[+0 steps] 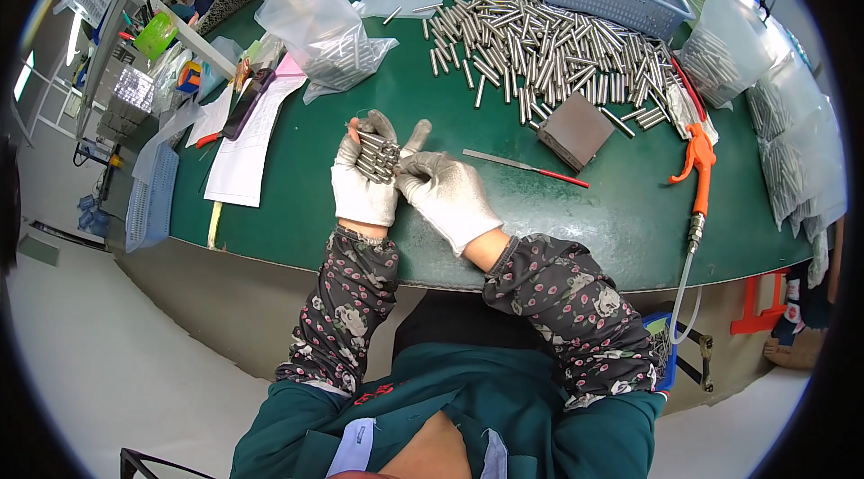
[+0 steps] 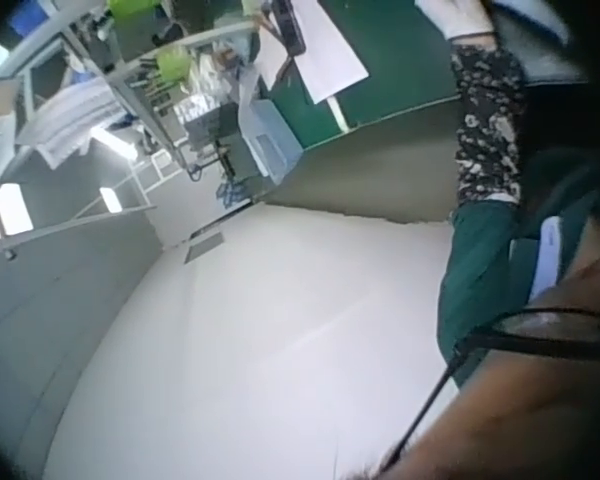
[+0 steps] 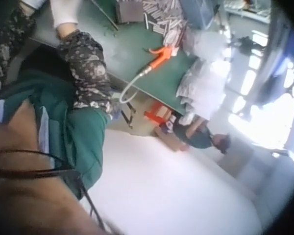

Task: Sanding and using an air pressure gun to clean small cylindrical metal parts at a factory workbench.

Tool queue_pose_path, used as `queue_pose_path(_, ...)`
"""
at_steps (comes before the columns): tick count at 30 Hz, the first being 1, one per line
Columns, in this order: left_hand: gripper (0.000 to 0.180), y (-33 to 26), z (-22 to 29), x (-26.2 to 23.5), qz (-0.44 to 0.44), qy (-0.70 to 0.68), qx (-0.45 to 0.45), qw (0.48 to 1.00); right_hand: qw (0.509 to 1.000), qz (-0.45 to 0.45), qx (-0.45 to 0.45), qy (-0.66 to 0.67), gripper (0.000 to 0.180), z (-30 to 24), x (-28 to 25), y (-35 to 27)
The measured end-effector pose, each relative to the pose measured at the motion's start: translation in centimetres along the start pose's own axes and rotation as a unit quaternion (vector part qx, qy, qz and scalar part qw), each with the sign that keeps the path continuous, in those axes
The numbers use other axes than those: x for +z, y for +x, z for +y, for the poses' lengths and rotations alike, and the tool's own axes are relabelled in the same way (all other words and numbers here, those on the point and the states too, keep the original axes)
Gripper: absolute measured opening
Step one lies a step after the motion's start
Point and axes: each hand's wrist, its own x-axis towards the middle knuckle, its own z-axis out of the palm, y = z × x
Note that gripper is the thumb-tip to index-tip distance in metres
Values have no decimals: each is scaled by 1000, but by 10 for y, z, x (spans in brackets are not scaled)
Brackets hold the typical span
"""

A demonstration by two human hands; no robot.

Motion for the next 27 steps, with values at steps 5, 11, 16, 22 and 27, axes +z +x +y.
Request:
queue_pose_path(5,12,0,-2,-4,-22,43,-3,999,999,-10,23,19,28,0,3,3)
queue_pose_path(11,9,0,-7,-2,5,28,-16,999,990,-43,120,62,25,-6,-3,5)
queue_pose_path(16,9,2,-9,-1,64,10,12,998,991,-16,123,41,29,-3,-2,5)
queue_pose_path(22,7,3,1,0,104,-37,35,993,959,-23,203,198,21,-9,-6,1)
queue_pose_path(27,9,3,-6,-6,26,20,31,999,986,-21,153,64,29,-2,2,5)
